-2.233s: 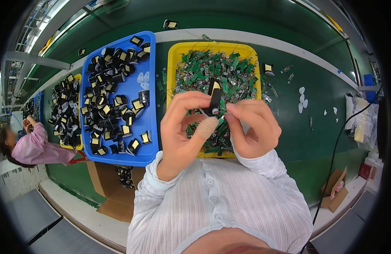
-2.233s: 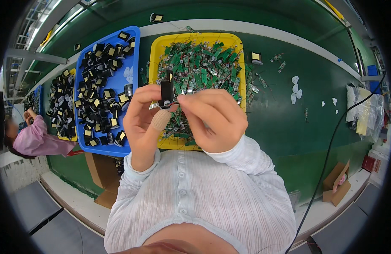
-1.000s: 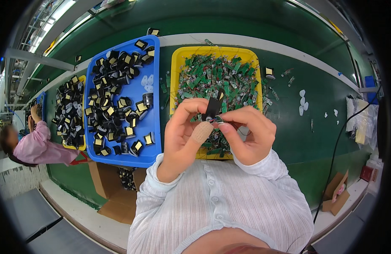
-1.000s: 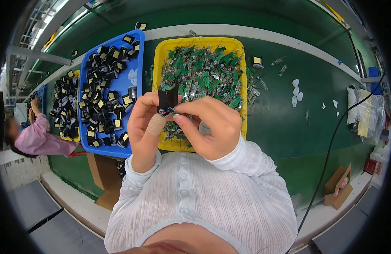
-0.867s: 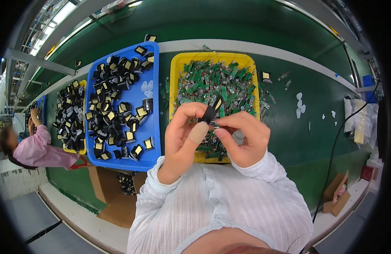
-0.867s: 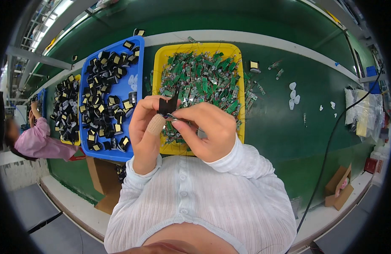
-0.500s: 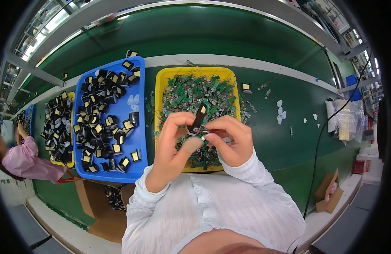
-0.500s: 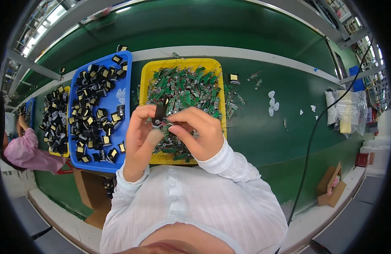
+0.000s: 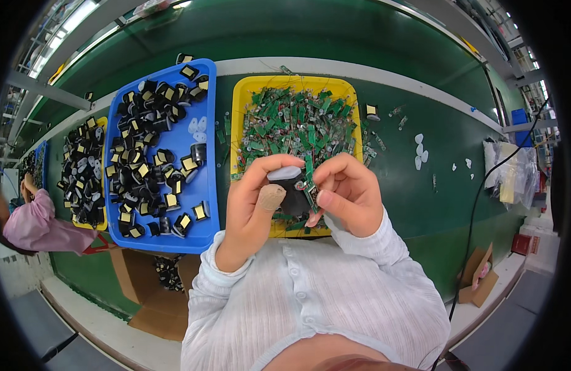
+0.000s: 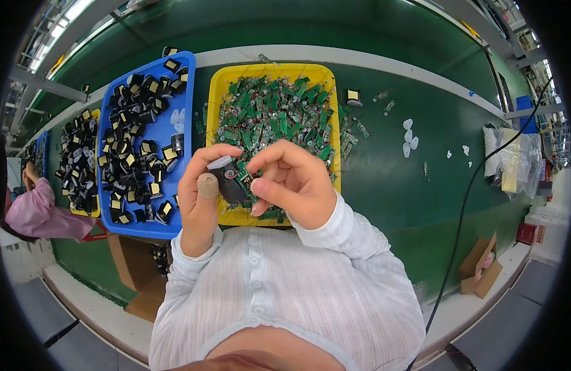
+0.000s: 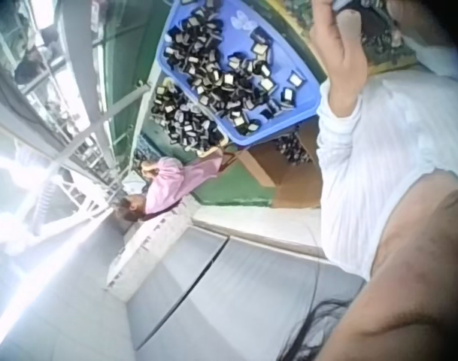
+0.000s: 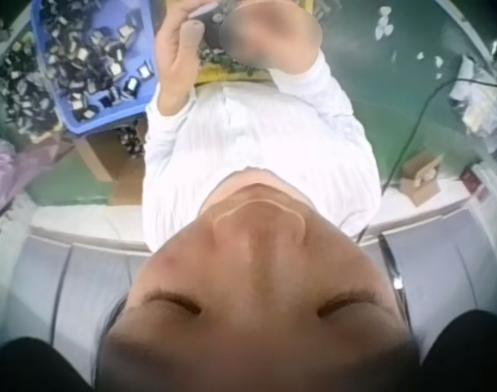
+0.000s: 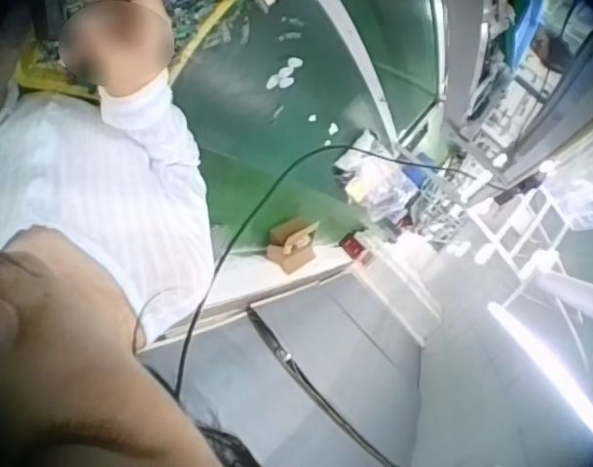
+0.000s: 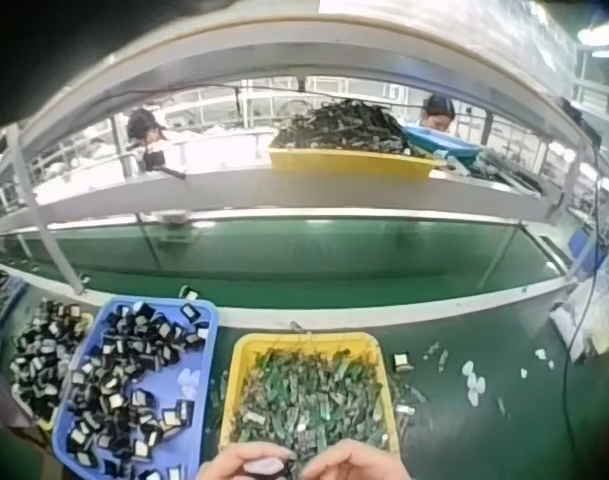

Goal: The person repeatedly picks small black components from a blue tray and green circuit boards from a yellow tray, then connects them by hand. The assembled units are placed back into the blue tray, while the circuit boards are returned to the yellow tray. The process is repetitive and performed one at a time.

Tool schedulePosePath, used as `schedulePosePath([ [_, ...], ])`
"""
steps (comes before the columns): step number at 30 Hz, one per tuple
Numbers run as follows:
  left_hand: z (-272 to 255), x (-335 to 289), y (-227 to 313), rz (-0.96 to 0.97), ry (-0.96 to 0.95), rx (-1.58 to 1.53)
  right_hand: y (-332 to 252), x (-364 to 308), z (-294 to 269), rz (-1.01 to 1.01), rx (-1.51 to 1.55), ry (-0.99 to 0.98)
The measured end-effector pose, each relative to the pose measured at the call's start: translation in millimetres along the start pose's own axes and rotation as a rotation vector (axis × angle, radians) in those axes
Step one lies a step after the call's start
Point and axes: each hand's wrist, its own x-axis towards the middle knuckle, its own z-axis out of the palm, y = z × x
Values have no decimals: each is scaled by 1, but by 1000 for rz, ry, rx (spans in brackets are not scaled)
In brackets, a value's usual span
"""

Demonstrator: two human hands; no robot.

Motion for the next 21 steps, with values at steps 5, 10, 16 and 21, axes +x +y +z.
schedulePosePath([
  [5,4,0,-1,27,49,-8,1,0,0,-19,96,-19],
  [10,7,0,-3,14,72,18,3,1,-2,-30,73,-16],
  [16,10,0,-3,47,86,119,1,2,-5,-7,31,-21],
  [21,10,0,-5,117,102,224,-2,1,-7,16,-19,-25],
])
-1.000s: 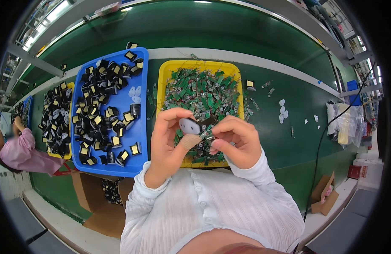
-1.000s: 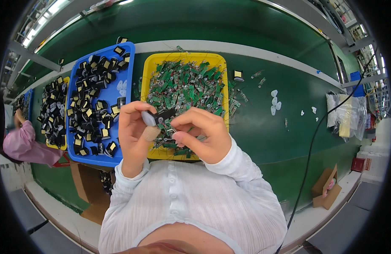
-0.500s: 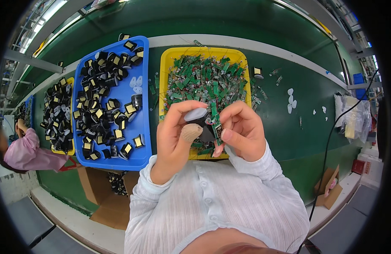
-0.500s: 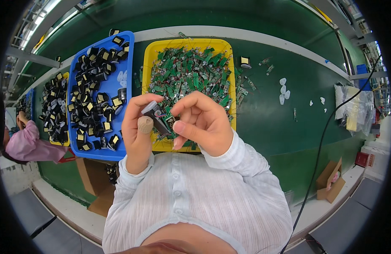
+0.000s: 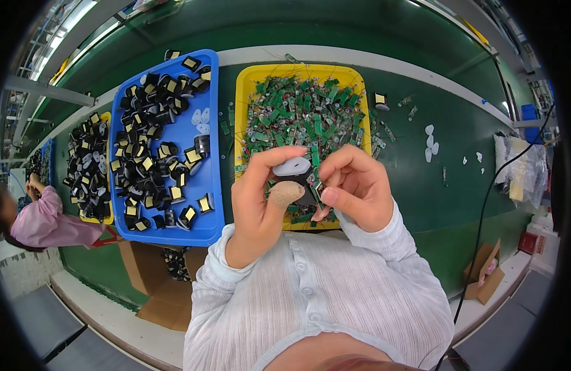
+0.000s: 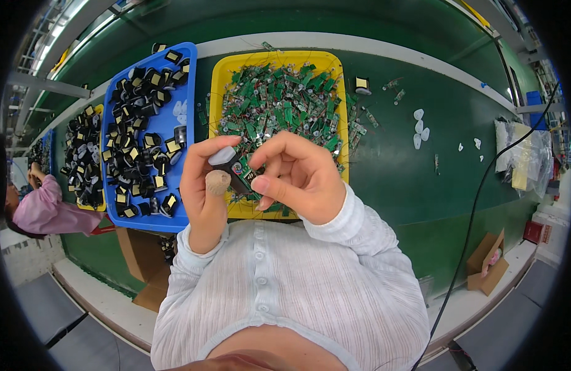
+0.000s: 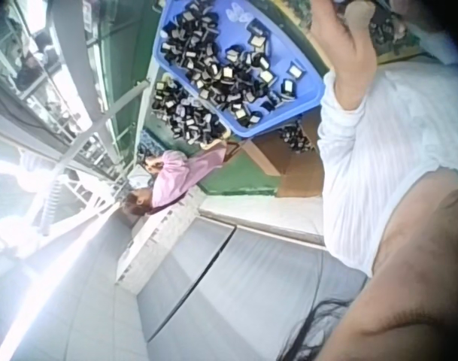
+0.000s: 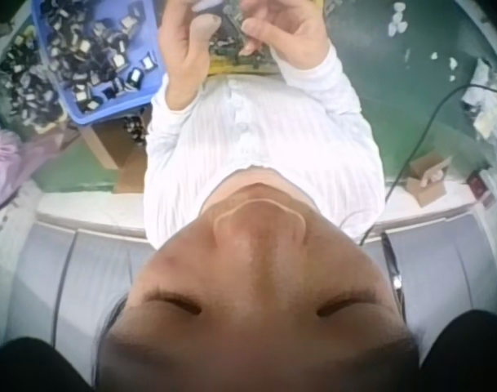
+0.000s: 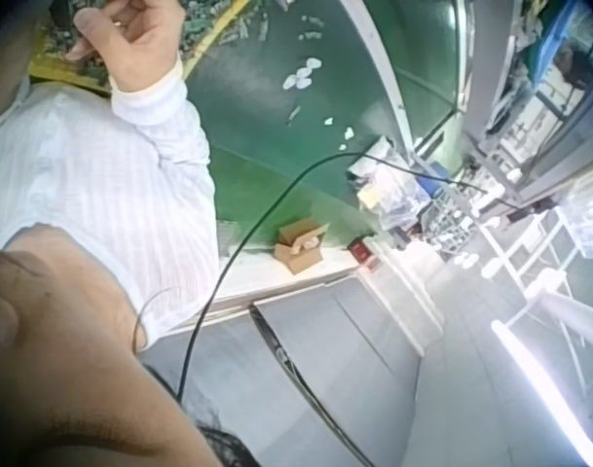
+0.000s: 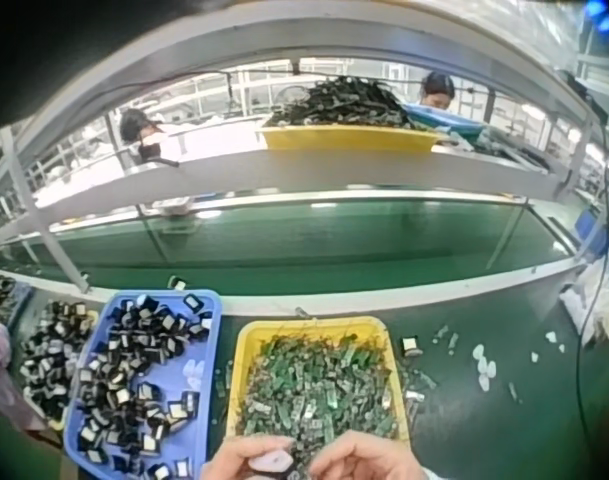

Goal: The person repeatedly picks small black components from a blue tray and green circuit boards from a yellow tray, then connects them by hand. The assembled units are placed back into the blue tray, while the circuit boards are returned to the yellow tray. The process is repetitive and performed one at a time.

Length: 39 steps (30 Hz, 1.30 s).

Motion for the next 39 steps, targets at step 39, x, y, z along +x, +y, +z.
schedulePosePath([
  [39,0,5,6,117,-68,281,-8,1,-6,18,-277,-64],
])
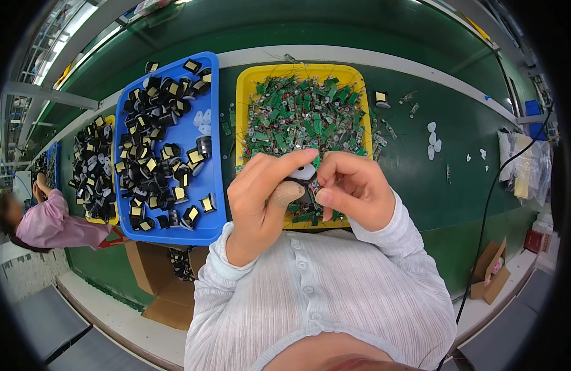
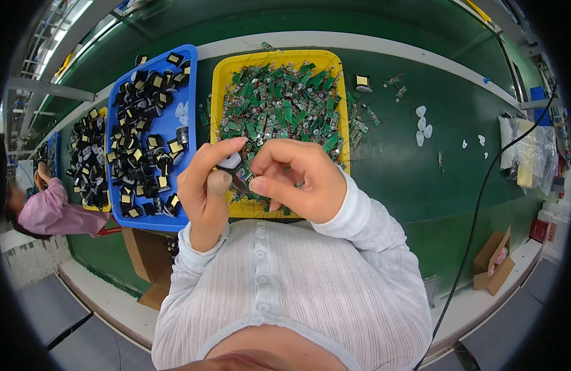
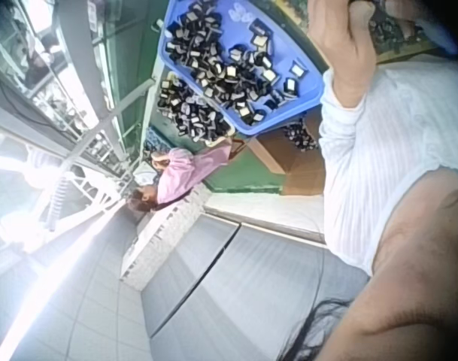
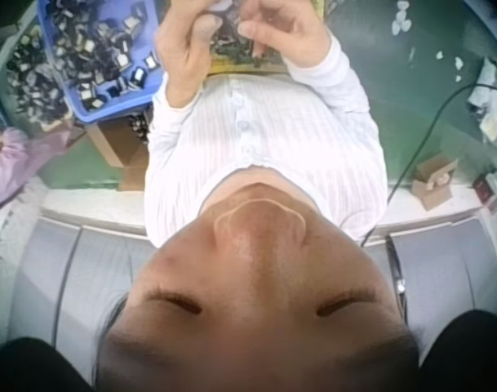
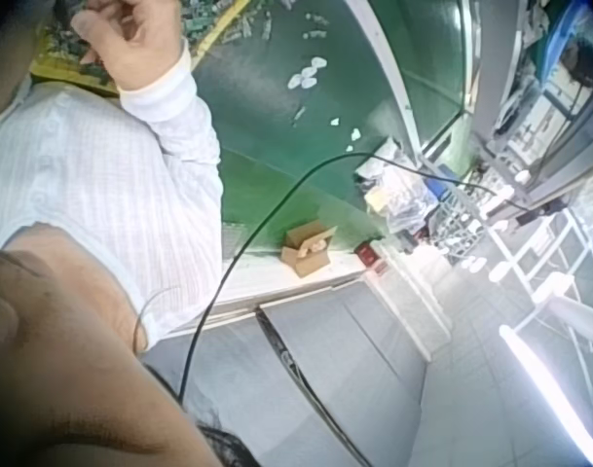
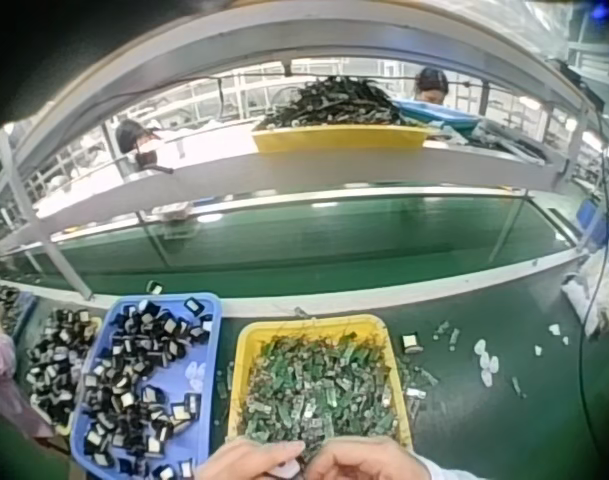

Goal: The person repeatedly picks small black components from a blue tray and green circuit boards from a yellow tray, then connects them by hand. The assembled units are placed back into the blue tray, while the circuit boards are returned to the yellow tray. The process is repetitive and performed one at a time.

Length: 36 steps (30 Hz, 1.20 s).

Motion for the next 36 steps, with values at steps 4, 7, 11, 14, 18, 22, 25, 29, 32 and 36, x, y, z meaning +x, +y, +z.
schedulePosePath([
  [4,4,-1,-4,-32,-28,-202,-8,-1,4,-133,-320,58],
  [7,4,1,-4,-24,-52,-257,-11,-3,8,-308,-680,130],
  [11,2,-3,-7,-104,-69,-335,-5,-6,12,-462,-916,190],
  [14,-3,-2,-6,-102,-124,-243,-4,-6,11,-439,-900,161],
  [18,-11,-1,0,-83,-171,-111,-6,-5,10,-333,-776,79],
  [22,-20,-2,7,-119,-211,-22,-10,-3,9,-210,-639,4],
  [25,-28,-5,7,-175,-230,-37,-10,0,9,-136,-533,-40],
  [29,-25,-10,4,-197,-106,-259,-6,6,12,-133,-518,-58],
  [32,-29,-17,-8,-192,-69,-321,-3,12,17,-138,-537,-68],
  [36,-33,-24,-17,-232,25,-196,7,25,21,-178,-553,-95],
])
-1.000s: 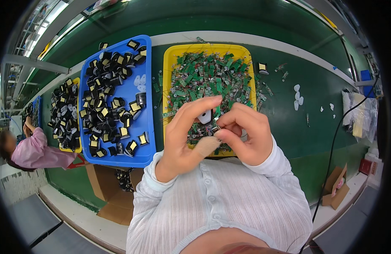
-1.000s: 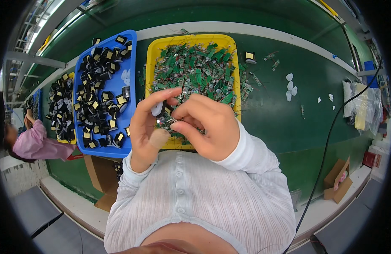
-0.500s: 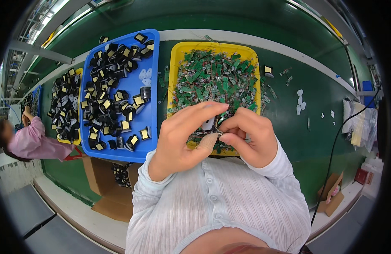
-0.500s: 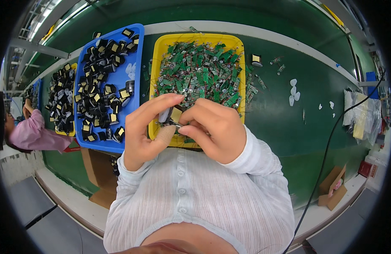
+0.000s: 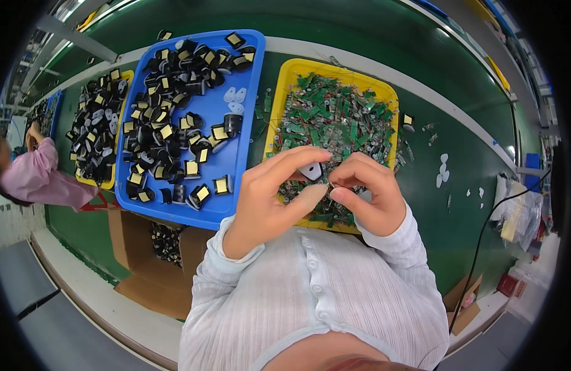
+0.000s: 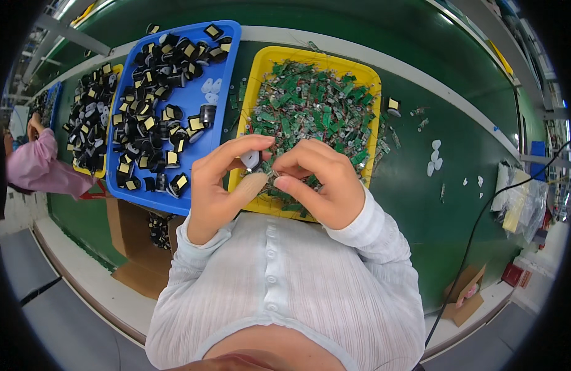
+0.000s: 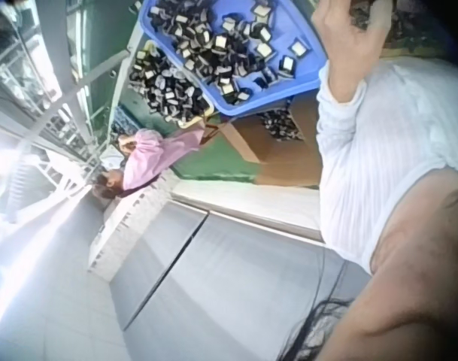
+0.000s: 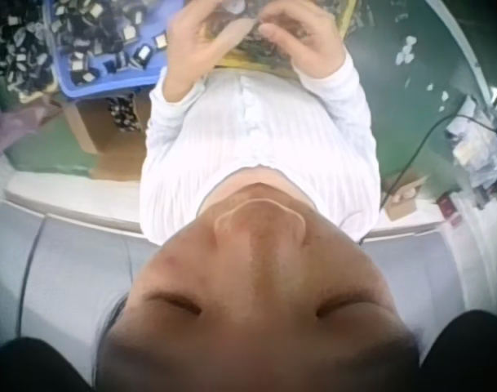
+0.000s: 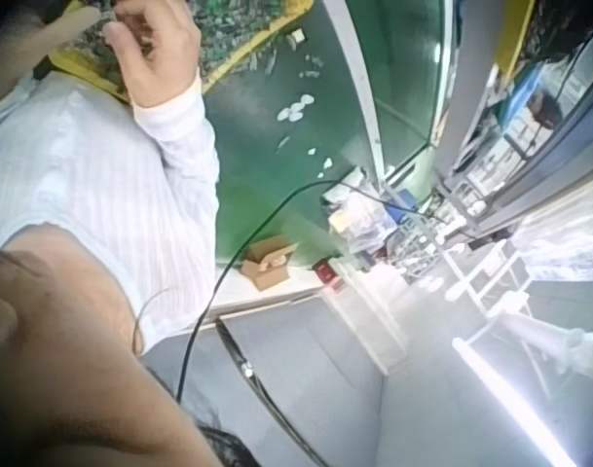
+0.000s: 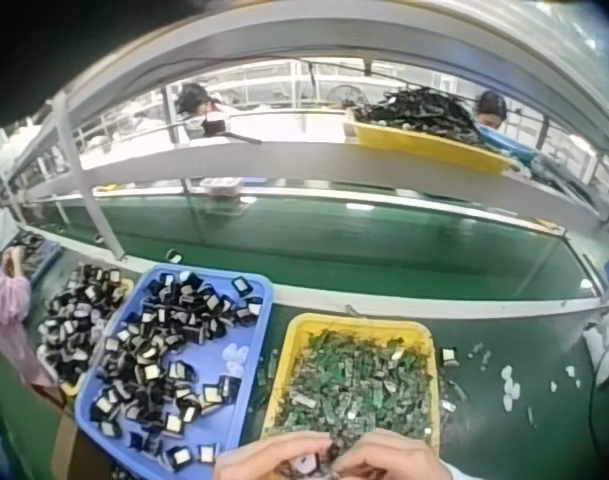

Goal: The person repeatedly picks small black components from a blue tray and green circuit boards from a yellow tray, then connects them by hand. The assembled units are placed back into the blue tray, while the circuit boards are returned to the yellow tray. The process is repetitive and performed one at a time.

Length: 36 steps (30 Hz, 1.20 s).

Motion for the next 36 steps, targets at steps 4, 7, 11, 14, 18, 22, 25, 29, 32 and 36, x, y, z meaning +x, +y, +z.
schedulePosePath([
  [4,-11,3,-10,-23,45,97,16,14,14,175,258,-6],
  [7,-29,15,-32,-16,-26,346,40,39,1,315,403,-88],
  [11,-67,24,-79,-33,176,1058,89,110,-45,58,-302,215],
  [14,-83,31,-106,-15,160,1280,144,170,-95,104,-908,296],
  [18,-83,33,-104,-96,-5,1340,220,204,-139,489,-1204,273],
  [22,-83,32,-95,-269,6,1314,227,192,-148,466,-1046,309],
  [25,-79,30,-92,-212,73,1270,184,175,-131,283,-1131,475],
  [29,-80,23,-79,-249,215,1145,123,133,-110,-3,-950,609],
  [32,-83,16,-69,-261,260,1143,107,99,-85,-105,-496,590],
  [36,-78,6,-54,-243,350,1067,81,62,-45,-144,-394,278],
])
